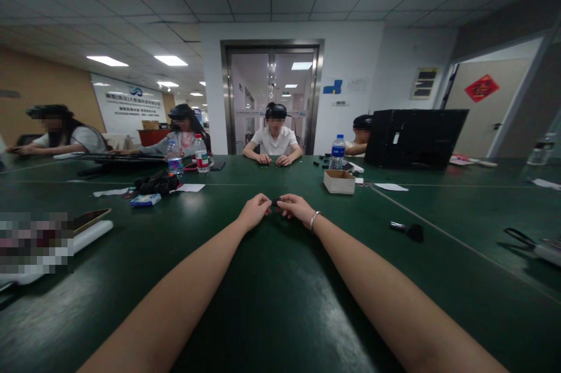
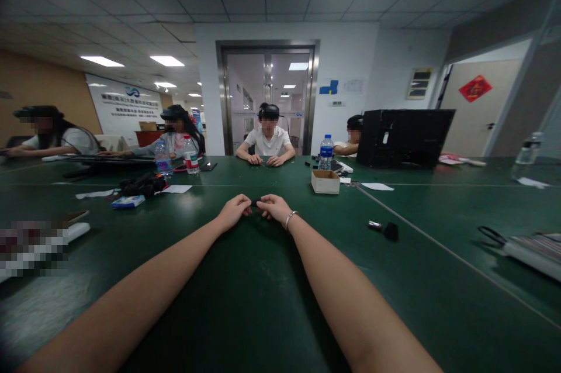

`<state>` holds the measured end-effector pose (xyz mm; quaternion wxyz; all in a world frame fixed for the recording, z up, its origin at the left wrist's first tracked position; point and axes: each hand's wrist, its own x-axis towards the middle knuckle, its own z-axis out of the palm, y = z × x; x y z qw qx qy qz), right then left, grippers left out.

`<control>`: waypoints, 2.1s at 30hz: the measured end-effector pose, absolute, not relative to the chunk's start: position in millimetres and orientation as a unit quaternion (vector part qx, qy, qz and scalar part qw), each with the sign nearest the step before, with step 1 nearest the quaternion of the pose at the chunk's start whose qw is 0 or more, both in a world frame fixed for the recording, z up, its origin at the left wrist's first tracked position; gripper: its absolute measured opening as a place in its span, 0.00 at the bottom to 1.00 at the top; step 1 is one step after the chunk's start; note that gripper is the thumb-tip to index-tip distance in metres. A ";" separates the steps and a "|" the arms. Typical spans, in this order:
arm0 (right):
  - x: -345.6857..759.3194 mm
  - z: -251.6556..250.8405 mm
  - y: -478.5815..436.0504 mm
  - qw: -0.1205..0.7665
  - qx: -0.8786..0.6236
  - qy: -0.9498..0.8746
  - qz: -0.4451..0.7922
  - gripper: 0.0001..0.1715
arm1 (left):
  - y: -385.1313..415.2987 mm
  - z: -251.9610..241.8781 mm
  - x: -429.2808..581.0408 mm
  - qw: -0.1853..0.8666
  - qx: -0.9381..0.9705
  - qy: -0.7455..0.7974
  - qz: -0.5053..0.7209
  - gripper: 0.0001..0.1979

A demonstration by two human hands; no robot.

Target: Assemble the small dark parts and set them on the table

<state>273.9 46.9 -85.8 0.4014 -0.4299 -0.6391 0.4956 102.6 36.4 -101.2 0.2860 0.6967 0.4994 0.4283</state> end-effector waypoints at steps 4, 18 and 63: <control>273.7 -86.3 47.7 0.401 -0.428 -0.640 0.497 0.12 | 37.8 -101.0 102.0 0.277 0.698 0.513 0.415 0.18; 273.5 -82.7 42.9 0.401 -0.428 -0.635 0.503 0.10 | 34.7 -101.4 104.4 0.274 0.707 0.511 0.406 0.17; 273.7 -84.1 45.5 0.395 -0.430 -0.639 0.500 0.12 | 28.7 -95.4 104.3 0.263 0.708 0.528 0.388 0.27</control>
